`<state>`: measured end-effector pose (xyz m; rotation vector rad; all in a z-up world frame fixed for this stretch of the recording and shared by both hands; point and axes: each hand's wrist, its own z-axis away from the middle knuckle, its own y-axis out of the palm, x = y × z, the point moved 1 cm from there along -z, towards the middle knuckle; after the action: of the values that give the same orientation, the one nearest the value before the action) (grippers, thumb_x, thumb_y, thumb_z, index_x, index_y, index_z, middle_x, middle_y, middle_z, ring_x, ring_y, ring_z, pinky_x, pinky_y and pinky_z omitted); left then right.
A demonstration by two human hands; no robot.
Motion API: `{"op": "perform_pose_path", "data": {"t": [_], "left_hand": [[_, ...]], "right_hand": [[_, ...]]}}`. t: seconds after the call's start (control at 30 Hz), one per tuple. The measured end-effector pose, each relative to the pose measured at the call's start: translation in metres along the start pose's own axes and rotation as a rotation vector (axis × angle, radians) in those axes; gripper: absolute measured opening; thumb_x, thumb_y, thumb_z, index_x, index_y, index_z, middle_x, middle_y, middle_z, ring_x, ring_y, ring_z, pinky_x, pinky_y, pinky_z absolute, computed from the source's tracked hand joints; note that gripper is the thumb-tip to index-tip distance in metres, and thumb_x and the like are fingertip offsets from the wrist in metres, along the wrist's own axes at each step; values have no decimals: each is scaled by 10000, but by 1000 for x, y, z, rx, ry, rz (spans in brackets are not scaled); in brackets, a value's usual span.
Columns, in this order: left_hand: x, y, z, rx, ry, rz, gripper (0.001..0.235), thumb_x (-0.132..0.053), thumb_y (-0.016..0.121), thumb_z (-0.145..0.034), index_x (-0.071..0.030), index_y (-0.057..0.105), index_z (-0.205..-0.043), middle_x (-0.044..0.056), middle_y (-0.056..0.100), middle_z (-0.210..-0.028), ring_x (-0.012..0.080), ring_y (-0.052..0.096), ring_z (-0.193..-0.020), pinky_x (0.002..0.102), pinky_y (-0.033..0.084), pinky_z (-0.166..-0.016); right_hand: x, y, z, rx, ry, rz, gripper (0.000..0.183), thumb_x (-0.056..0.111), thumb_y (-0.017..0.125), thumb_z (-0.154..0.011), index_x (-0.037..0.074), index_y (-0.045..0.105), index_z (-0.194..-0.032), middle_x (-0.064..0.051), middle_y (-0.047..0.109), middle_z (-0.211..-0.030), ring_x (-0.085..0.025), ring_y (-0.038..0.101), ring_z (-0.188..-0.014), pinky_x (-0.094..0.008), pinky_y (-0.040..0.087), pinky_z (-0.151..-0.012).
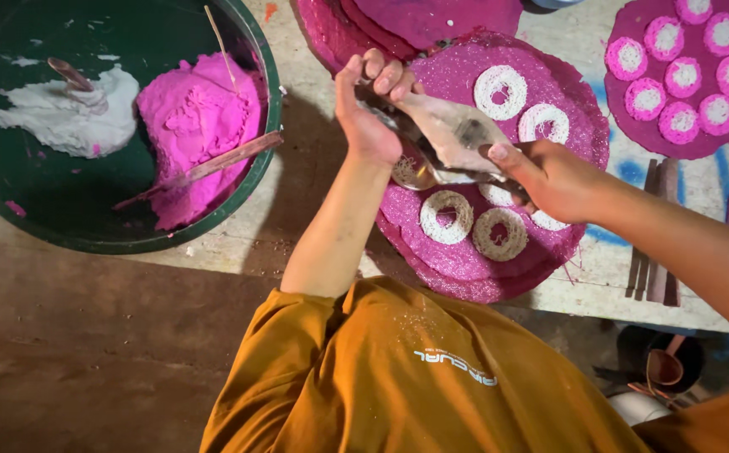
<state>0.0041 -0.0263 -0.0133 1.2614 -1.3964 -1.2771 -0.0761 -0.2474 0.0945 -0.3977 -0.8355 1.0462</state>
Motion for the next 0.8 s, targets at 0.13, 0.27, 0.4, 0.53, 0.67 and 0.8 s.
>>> {"op": "perform_pose_path", "data": {"t": [0.13,0.27,0.4,0.53,0.67,0.8], "left_hand": [[9,0,-15,40,20,-31,239,-354,513,-998,-177,445,-853,-57,429,-711,133,468,-690,362,461,-760],[-1,6,-28,132,28,-89,256,-348,503,-1012,-172,409,-852,-52,386,-713,123,420,-659,336,412,-697],[-18,11,-30,115,60,-202,275,-350,492,-1000,-167,394,-820,-49,350,-674,134,382,-628,368,402,-680],[-29,8,-22,66,92,-235,290,-357,480,-1002,-161,393,-807,-49,323,-642,128,354,-587,366,386,-640],[-20,3,-11,-123,71,-238,274,-316,469,-977,-168,382,-764,-52,312,-611,130,338,-549,360,364,-587],[9,3,-12,-255,94,-209,283,-276,468,-941,-184,357,-698,-54,299,-574,128,316,-509,357,343,-543]], "right_hand": [[2,-9,1,-127,-27,177,848,682,298,-1022,-40,696,-825,-165,616,-637,-301,625,-606,-477,505,-642],[11,-3,-3,-178,-114,156,736,621,325,-1037,-7,703,-977,-182,618,-643,-326,639,-613,-482,504,-642],[18,11,-8,-257,-328,5,638,560,363,-1035,18,677,-1155,-182,632,-684,-338,631,-640,-458,498,-656],[19,27,-14,-234,-418,-7,639,538,339,-1065,2,671,-1168,-177,654,-739,-315,636,-671,-441,495,-689],[10,29,-13,-143,-242,30,664,539,307,-1079,-2,692,-1082,-212,637,-696,-314,631,-635,-453,504,-644],[-4,11,-5,-70,-13,154,721,559,285,-1097,6,727,-961,-224,644,-691,-311,655,-632,-471,535,-607]]}}
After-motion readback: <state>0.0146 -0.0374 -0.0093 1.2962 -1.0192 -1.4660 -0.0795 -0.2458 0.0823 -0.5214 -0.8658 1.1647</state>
